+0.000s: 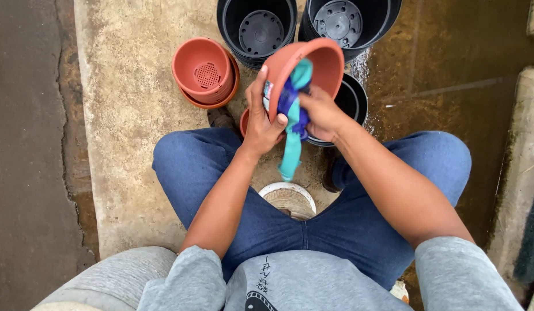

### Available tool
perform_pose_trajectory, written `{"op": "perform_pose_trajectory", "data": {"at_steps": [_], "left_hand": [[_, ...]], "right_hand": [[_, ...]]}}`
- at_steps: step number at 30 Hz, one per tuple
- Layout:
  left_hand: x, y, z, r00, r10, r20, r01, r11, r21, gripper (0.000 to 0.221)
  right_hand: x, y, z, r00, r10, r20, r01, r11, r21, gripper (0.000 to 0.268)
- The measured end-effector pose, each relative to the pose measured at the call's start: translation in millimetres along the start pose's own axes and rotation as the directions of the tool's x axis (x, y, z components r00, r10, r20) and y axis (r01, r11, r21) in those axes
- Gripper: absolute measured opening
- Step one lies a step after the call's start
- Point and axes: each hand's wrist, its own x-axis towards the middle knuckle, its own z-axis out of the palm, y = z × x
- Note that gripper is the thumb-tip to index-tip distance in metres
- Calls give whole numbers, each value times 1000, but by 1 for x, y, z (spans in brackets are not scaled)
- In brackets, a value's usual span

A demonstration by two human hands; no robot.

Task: Cleaning and wiping orange plastic flower pots and saucers with a blue cloth.

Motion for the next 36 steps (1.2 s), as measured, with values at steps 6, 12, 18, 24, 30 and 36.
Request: {"op": "perform_pose_trajectory", "data": {"at_steps": [6, 12, 18, 24, 30, 36], "left_hand": [[5, 9, 14, 998, 39, 51, -38, 999, -19, 99], [12, -1, -14, 982, 45, 184, -46, 999, 1, 114], [8, 18, -7, 938, -223, 267, 127, 934, 334, 109], [35, 72, -29, 785, -571, 240, 455, 795, 401, 92], [22, 44, -15, 775, -603, 191, 519, 778, 354, 98], [12, 36, -11, 878, -467, 103, 459, 883, 93, 89]], "right_hand": [[-36, -74, 41, 952, -172, -253, 281, 821, 496, 12], [-28, -44, 11, 788, -409, 460, 610, 620, -493, 35], [-32, -15, 3, 945, -183, 272, 104, -619, -778, 30], [-14, -5, -9, 401, -626, 669, 125, -686, -717, 10], [-27, -4, 21, 967, -164, 195, 80, -528, -845, 67], [-43, -45, 46, 997, 28, 77, -10, 974, -226, 28]]}}
